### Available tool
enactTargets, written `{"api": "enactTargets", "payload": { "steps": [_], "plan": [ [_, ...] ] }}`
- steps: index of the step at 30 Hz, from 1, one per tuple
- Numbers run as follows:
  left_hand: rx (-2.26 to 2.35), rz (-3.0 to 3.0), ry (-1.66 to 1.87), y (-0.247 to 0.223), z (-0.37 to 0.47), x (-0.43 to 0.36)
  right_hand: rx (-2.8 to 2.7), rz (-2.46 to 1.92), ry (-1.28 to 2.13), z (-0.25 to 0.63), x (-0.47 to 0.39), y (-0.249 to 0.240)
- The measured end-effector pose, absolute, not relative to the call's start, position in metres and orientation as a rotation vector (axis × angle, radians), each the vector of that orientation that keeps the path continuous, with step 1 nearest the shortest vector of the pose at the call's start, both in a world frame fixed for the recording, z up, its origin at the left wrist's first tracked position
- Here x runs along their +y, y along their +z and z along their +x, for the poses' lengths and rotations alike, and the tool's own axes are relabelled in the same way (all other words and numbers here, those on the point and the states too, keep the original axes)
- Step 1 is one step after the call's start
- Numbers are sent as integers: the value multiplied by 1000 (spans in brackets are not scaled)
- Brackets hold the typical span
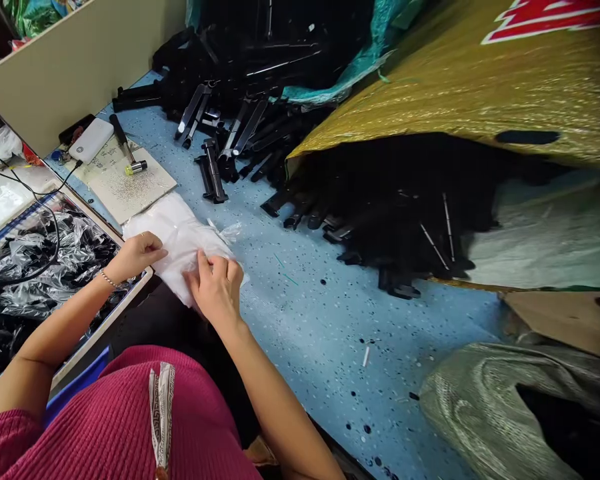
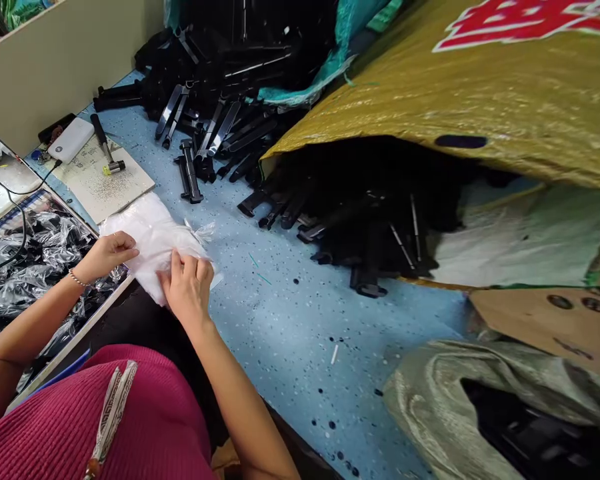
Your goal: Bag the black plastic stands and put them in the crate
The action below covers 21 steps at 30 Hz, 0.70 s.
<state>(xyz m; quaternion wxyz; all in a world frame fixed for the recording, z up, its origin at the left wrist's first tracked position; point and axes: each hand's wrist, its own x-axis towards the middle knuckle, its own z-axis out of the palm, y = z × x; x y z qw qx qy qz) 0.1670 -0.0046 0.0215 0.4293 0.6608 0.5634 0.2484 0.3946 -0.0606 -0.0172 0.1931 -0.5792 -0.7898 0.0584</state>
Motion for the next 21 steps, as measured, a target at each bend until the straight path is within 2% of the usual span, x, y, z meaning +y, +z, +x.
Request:
{"api": "enactTargets", "payload": {
  "steps": [6,14,18,21],
  "plan": [
    [1320,1597,668,22,164,2,-2346,-1319,388,388,-63,-22],
    [1289,1638,684,25,164,-5,-2331,-1490,571,354,-40,-19],
    [1490,1430,777,21,168,1,-2321,-1467,559,350,-35,-23],
    [1439,1302,684,24,170,11,-2333,-1412,543,350,-34,-26]
  ]
}}
